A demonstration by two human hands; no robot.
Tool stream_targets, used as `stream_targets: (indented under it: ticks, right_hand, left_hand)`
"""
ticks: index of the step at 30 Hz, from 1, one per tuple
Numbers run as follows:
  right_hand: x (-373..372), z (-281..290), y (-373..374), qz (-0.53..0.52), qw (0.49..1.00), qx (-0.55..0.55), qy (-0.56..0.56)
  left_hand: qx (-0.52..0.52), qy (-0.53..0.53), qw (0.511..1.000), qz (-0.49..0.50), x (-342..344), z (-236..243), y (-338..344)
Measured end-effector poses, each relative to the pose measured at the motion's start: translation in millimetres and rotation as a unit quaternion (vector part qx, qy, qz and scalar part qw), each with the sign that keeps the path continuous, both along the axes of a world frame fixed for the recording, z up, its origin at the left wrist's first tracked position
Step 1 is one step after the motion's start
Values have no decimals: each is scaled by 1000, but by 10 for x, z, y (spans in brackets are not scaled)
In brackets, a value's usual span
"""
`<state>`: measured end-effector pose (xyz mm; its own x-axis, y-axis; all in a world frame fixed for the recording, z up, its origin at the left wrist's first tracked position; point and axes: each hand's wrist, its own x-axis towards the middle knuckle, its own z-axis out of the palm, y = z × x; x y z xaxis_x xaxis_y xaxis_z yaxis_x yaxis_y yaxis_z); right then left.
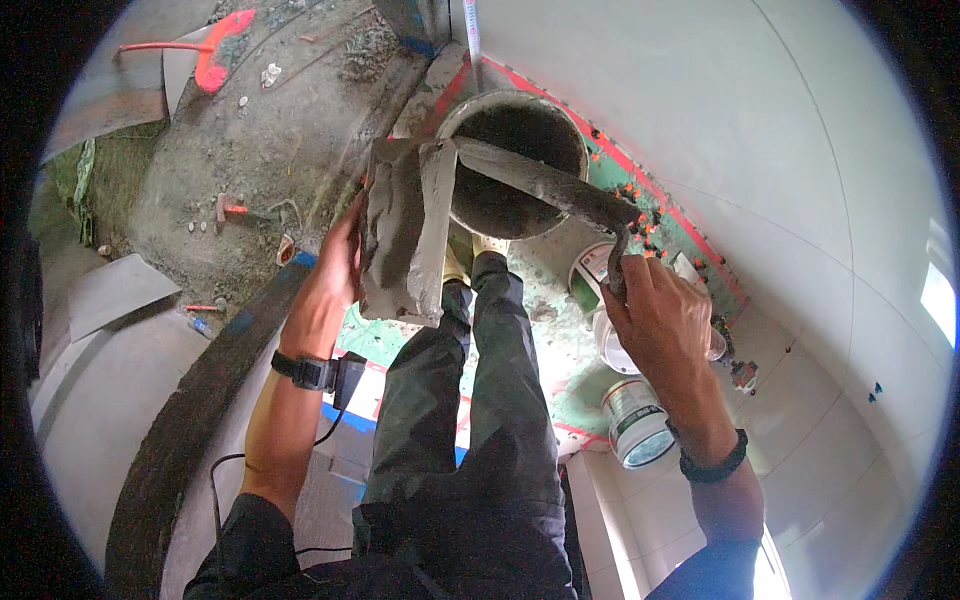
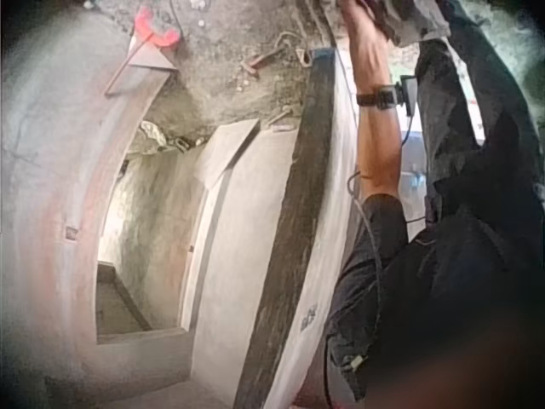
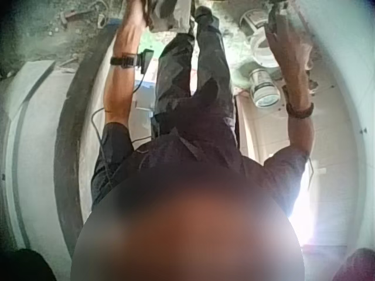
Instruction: Applying mortar to a tile and attaching it to a wall near a window frame.
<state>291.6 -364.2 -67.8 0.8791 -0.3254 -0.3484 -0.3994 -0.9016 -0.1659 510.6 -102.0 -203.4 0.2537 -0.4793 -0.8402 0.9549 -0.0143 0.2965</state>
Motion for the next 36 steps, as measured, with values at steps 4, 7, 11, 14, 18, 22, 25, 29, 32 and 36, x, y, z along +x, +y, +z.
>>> stream_targets:
  ticks: [4, 7, 11, 14, 18, 22, 25, 29, 32, 36]
  right_hand:
    - [-9, -28, 46, 32, 999, -12, -11]
    - [-48, 33, 98, 66, 998, 0, -2]
    - [-208, 122, 218, 74, 997, 16, 4]
    - [-300, 241, 293, 82, 996, 27, 8]
    - [-407, 405, 252, 93, 994, 59, 6]
    - [-672, 397, 1, 3, 997, 76, -29]
    - [-683, 337, -169, -2, 997, -2, -79]
    - [-667, 301, -325, 52, 996, -10, -74]
    - [-741, 308, -343, 83, 994, -2, -73]
    - [-836, 253, -347, 96, 994, -3, -49]
  left_hand:
    - [-8, 2, 1000, 0, 48, -108, -17]
    - [8, -36, 999, 19, 81, -97, -82]
    - [-16, -42, 996, 79, 193, -257, -176]
    - [-20, -60, 994, 94, 311, -301, -161]
    - [3, -79, 992, 101, 438, -277, -5]
    - [58, -107, 992, 38, 286, -120, 2]
    - [56, -25, 996, -70, 226, -100, 324]
    - [39, -35, 993, -108, -59, 188, 309]
    - [-27, 14, 989, -142, -87, 70, 522]
    - [-101, 87, 982, -130, -170, -42, 553]
